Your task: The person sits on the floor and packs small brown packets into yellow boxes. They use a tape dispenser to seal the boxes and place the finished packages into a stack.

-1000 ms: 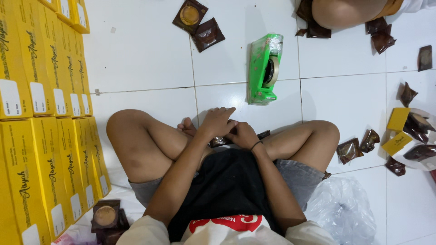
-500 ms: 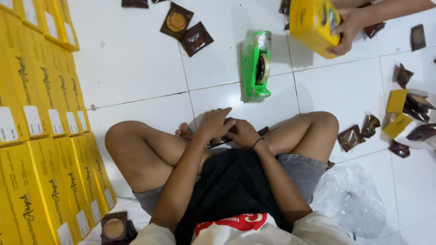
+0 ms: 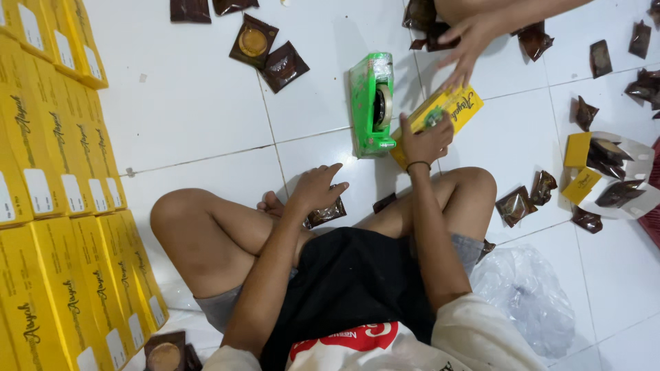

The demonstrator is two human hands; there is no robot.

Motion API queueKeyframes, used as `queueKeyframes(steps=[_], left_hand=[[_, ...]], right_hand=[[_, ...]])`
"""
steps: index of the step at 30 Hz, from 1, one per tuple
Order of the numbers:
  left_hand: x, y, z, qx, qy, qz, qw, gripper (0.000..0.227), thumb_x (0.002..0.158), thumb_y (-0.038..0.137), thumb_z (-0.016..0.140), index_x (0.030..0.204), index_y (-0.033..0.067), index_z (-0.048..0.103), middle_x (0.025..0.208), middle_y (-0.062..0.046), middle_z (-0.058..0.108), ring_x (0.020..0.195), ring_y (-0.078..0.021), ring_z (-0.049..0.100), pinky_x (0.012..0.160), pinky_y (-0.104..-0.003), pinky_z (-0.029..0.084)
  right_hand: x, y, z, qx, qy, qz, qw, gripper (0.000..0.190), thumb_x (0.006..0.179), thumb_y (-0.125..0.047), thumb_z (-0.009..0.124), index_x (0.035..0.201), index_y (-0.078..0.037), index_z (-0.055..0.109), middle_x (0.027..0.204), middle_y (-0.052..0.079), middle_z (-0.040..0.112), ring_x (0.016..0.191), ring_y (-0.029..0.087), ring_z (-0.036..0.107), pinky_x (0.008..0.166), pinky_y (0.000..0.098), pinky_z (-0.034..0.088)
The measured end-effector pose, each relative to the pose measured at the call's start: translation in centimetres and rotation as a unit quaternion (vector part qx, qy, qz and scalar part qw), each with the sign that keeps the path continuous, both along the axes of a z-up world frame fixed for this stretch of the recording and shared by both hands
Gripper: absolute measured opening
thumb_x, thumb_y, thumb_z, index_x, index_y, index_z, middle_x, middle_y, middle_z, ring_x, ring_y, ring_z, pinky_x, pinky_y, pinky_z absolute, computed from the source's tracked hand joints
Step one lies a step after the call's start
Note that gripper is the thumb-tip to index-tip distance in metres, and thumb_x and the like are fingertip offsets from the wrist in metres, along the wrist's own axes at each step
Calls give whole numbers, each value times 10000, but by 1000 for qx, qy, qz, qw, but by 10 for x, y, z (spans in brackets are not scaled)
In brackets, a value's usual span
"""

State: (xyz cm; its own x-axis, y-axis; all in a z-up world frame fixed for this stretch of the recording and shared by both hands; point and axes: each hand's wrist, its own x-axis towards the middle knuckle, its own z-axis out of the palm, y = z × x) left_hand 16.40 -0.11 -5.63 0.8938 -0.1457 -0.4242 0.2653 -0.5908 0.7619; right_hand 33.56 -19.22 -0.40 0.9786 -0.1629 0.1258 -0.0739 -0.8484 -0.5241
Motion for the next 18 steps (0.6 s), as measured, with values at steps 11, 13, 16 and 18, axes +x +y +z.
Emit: queueKeyframes(steps=[11,13,16,18], left_hand=[[1,12,87,-49,-161,113,979,706,1030,295,621,1631,78,321,1449,-279,517,1444,-448,377,1187,-628,251],[-5,2,98,49,-427,213,878,1180,861,359,897,1708,132,107,1732,-290,-58,1586,-513,-41,1241,-659,66],[-11,-21,92,273,-470,163,824,1152,707,496,920,1659,308,300,1696,-232,236,1566,-525,86,1218,-644,16],[-17,-17,82,210,-458,153,850,906,715,277,910,1499,237,459,1459,-167,438,1433,-446,313,1194,-629,147]], right_hand=[[14,-79,23,445,87,-40,890,842,797,-271,887,1471,-163,393,1450,333,468,1286,489,574,1045,558,482],[-15,-88,56,343,87,328,876,850,835,96,718,1536,-85,271,1408,275,438,1173,387,573,862,429,531],[-38,-51,106,331,135,582,731,741,765,17,805,1453,5,529,1585,325,395,1396,487,478,1036,628,404],[-41,-34,105,327,140,550,756,503,917,-152,633,1381,39,605,1377,283,566,1249,389,584,987,552,477]])
